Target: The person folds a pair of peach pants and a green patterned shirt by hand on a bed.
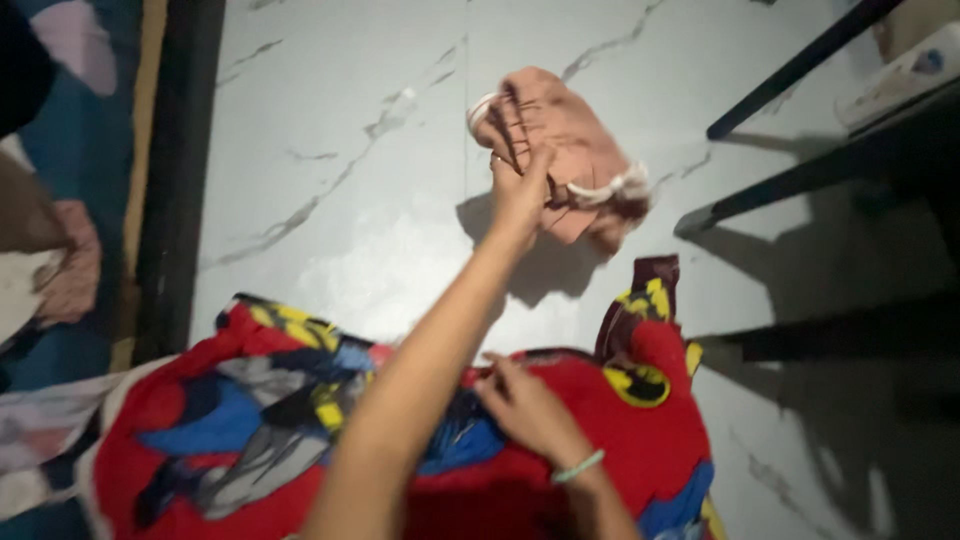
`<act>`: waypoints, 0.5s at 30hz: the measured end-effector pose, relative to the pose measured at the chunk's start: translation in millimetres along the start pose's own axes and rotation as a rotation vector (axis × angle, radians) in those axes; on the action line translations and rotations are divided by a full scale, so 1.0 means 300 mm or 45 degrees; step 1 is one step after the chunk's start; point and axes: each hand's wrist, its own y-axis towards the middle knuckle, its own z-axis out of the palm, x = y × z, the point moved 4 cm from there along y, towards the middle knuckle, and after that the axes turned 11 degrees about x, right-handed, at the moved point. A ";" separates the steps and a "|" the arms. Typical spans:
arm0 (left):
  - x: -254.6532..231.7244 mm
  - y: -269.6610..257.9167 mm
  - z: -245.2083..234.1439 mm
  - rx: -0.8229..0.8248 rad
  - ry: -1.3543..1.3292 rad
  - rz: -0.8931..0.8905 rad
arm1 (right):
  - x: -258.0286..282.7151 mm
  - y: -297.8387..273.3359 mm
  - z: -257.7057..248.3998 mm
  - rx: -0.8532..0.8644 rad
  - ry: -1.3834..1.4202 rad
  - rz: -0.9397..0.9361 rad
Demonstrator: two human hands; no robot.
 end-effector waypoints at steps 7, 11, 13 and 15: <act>0.483 0.082 -0.123 -0.472 -0.389 -0.233 | -0.078 0.045 -0.015 0.187 0.059 -0.061; 0.561 -0.065 -0.219 -0.549 -0.426 -0.481 | -0.206 0.054 -0.078 0.230 0.094 -0.031; 0.545 -0.107 -0.250 -0.517 -0.475 -0.531 | -0.226 0.059 -0.076 0.229 0.094 -0.004; 0.527 -0.106 -0.242 -0.557 -0.454 -0.604 | -0.206 0.067 -0.032 0.240 0.100 0.025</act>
